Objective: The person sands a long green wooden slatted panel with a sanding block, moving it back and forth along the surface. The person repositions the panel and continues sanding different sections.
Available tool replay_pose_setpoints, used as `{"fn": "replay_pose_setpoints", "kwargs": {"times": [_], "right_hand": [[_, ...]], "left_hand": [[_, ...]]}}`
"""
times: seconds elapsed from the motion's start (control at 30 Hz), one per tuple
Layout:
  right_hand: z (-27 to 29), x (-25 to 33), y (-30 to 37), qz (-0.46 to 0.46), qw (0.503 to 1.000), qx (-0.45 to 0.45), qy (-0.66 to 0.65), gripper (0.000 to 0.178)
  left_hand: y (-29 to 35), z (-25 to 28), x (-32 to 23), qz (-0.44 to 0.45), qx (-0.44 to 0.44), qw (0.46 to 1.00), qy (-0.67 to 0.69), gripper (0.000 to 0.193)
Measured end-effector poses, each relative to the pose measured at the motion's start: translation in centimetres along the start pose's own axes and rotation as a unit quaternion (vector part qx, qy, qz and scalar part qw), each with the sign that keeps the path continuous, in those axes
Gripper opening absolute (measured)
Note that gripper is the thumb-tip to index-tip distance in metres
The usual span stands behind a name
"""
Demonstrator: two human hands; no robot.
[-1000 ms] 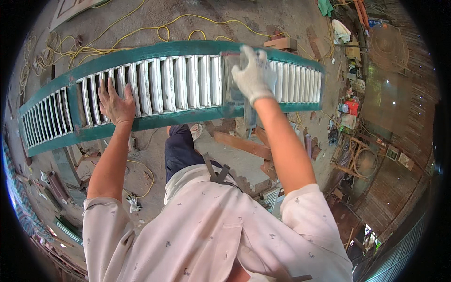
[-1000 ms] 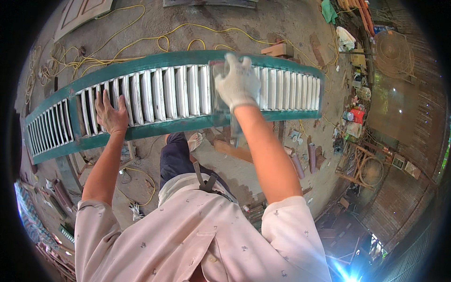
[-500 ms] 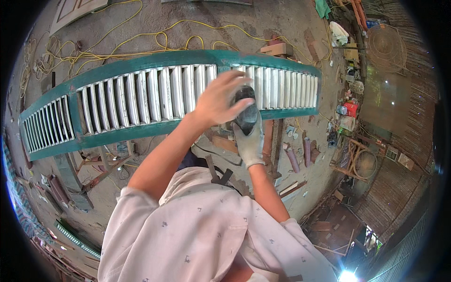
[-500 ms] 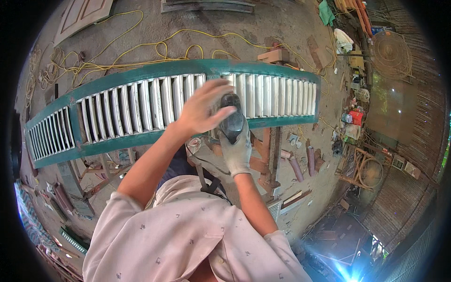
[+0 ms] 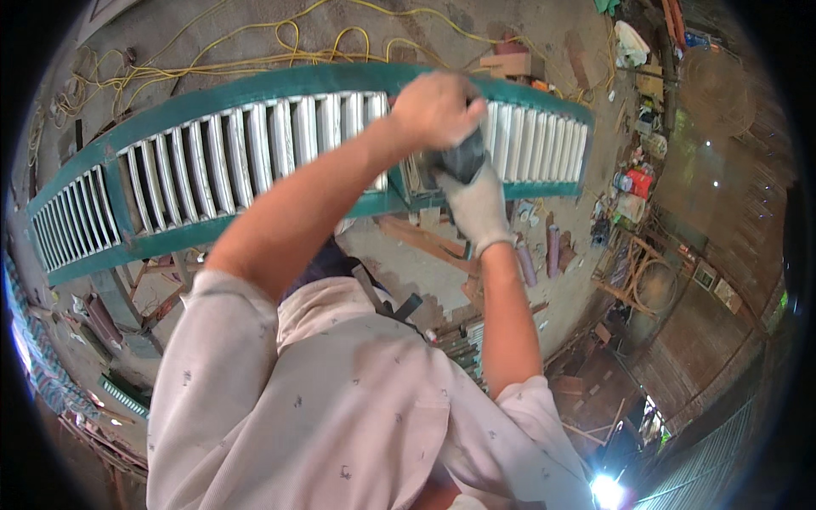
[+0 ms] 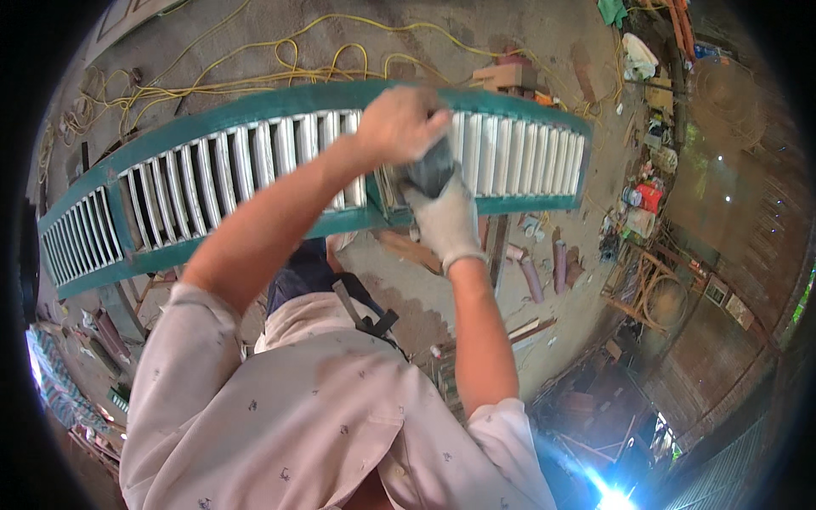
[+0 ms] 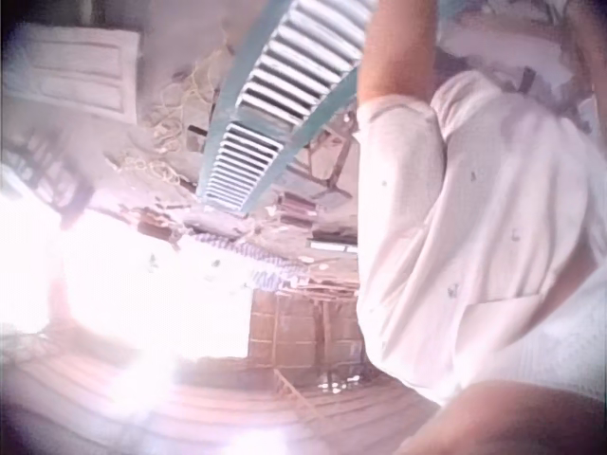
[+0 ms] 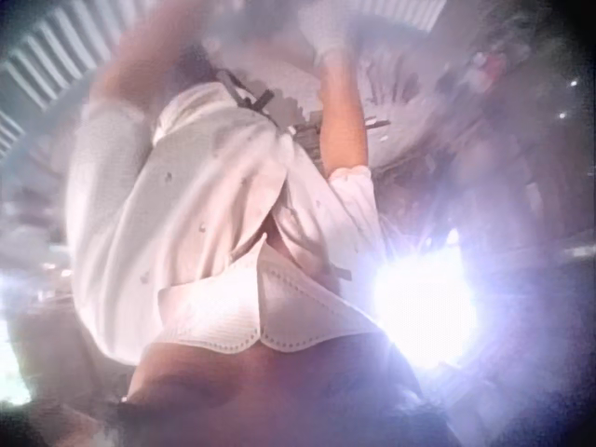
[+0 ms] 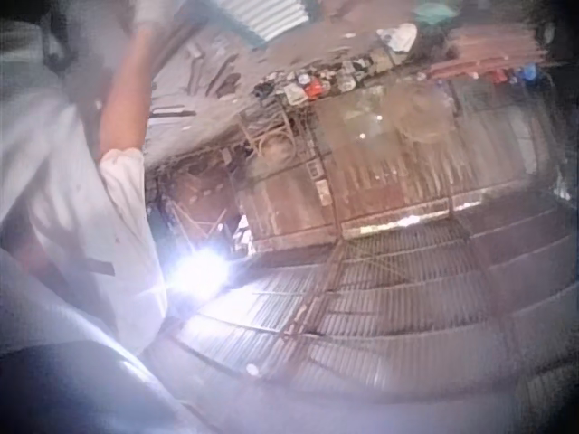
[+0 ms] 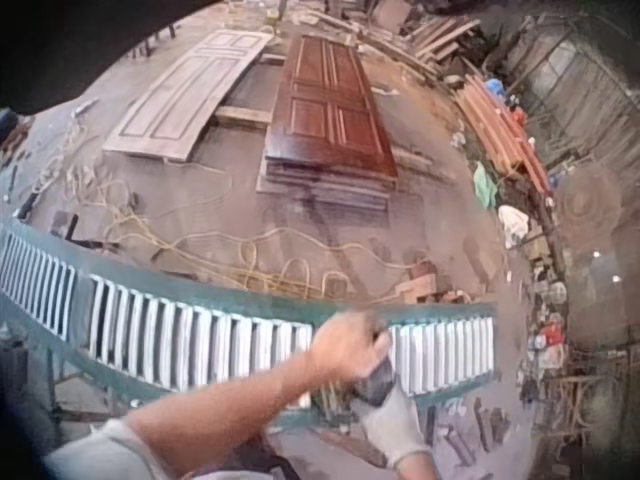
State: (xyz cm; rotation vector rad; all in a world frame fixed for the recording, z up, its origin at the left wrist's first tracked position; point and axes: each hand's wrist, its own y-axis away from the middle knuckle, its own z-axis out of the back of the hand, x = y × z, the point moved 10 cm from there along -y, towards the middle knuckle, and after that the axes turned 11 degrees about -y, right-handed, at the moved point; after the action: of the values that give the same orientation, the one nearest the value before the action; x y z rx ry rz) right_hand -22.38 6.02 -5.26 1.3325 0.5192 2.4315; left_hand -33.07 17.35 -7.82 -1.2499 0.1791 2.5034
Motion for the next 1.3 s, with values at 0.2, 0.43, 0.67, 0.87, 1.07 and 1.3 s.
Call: {"fn": "replay_pose_setpoints", "kwargs": {"times": [0.2,0.43,0.67,0.87,1.07,1.3], "right_hand": [[-0.8,-4.5,3.4,-0.017,0.996,-0.025,-0.078,0.054],[-0.2,-11.6,13.3,-0.126,0.99,-0.068,-0.017,0.054],[0.2,-10.9,13.8,-0.096,0.987,-0.113,0.064,0.068],[-0.8,-8.8,10.4,-0.013,0.991,-0.123,0.053,0.079],[0.2,-2.8,0.0,-0.001,0.977,-0.118,0.176,0.071],[-0.3,-1.9,-2.1,0.002,0.976,-0.094,0.195,0.079]], "left_hand": [[1.2,-2.6,-1.7,0.029,0.124,0.991,0.03,0.054],[11.5,-6.9,-4.7,0.145,0.166,0.973,0.064,0.051],[11.8,-2.4,-7.4,0.058,-0.008,0.99,0.125,0.033],[10.7,-3.6,-2.8,0.02,0.005,0.988,0.156,0.033],[0.8,-0.6,1.9,-0.006,-0.04,0.988,0.147,0.039],[-0.3,0.0,3.4,0.048,-0.032,0.975,0.213,0.038]]}}
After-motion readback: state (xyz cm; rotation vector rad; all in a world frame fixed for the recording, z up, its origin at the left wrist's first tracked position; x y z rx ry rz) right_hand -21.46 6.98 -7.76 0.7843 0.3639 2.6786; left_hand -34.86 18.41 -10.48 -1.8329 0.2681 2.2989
